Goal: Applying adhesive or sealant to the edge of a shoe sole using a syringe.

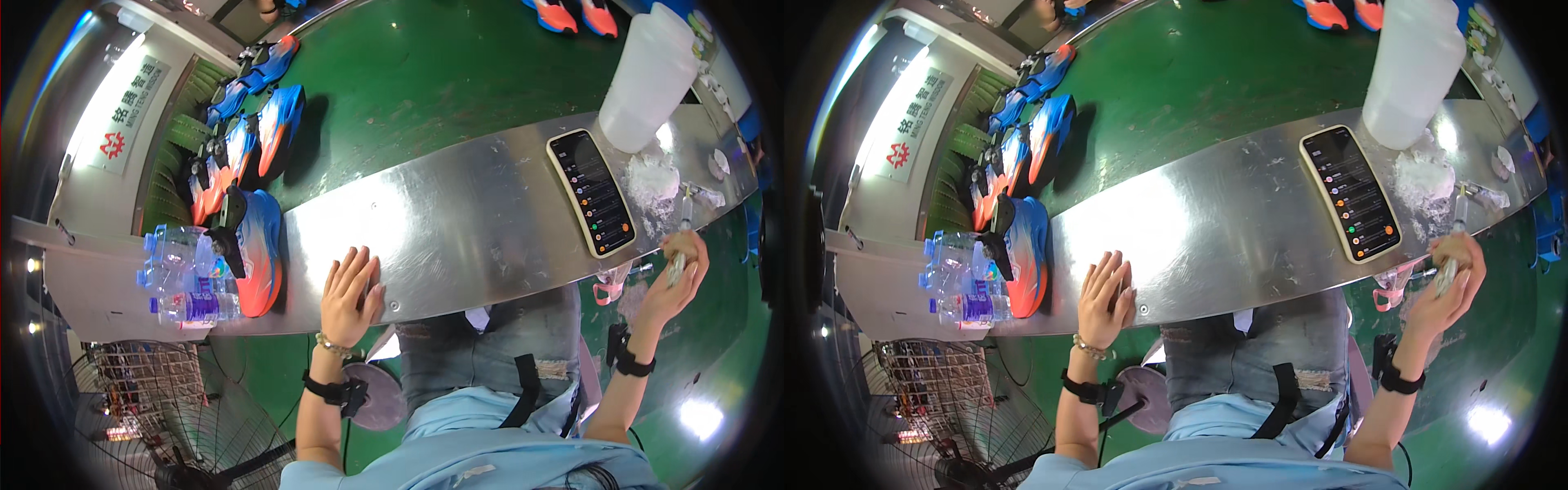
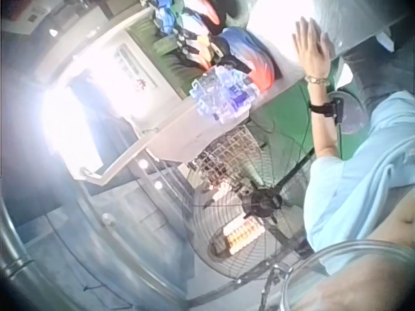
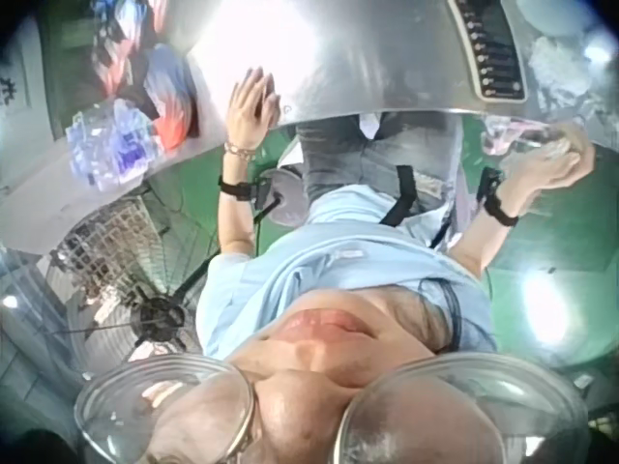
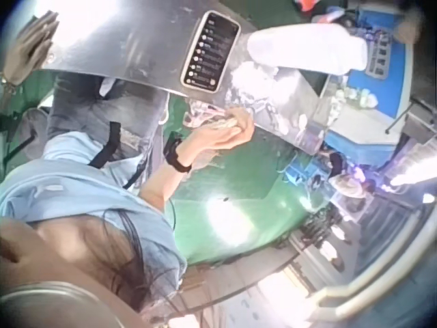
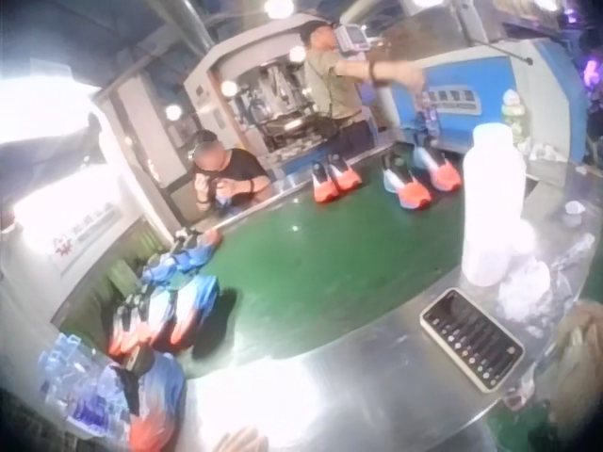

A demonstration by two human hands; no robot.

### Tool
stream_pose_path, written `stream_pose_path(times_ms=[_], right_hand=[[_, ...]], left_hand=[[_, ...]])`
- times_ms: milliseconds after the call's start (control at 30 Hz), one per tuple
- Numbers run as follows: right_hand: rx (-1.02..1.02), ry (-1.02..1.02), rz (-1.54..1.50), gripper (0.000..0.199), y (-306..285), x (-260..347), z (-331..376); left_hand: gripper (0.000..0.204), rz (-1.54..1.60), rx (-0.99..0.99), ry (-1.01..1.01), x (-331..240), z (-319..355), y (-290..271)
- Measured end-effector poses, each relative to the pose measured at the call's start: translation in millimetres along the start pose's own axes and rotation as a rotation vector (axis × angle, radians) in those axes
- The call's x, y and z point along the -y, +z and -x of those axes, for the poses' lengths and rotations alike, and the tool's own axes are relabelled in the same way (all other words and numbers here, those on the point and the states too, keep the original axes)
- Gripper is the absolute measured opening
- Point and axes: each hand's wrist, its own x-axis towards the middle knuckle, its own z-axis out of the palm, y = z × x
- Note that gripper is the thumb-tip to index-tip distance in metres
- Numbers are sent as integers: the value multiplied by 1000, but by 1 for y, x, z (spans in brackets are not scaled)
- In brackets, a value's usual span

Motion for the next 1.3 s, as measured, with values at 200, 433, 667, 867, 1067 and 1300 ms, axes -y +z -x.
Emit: stream_pose_path(times_ms=[200,433,667,867,1067,1300], right_hand=[[2,165,-227,43,2,-13,-12],[-35,163,-180,45,0,2,-6],[-83,116,-201,43,7,-10,-27],[-95,46,42,44,22,-21,-39],[-165,-14,151,45,14,-47,-39],[-253,10,196,46,3,-63,-37]], left_hand=[[34,84,-110,-47,-1,-3,2],[34,82,-127,-49,0,-2,3],[37,87,-105,-45,-2,-5,0],[52,-4,-128,-62,65,-53,-75],[67,-75,-56,-571,195,-148,-112],[114,-303,454,-1032,333,-193,-88]])
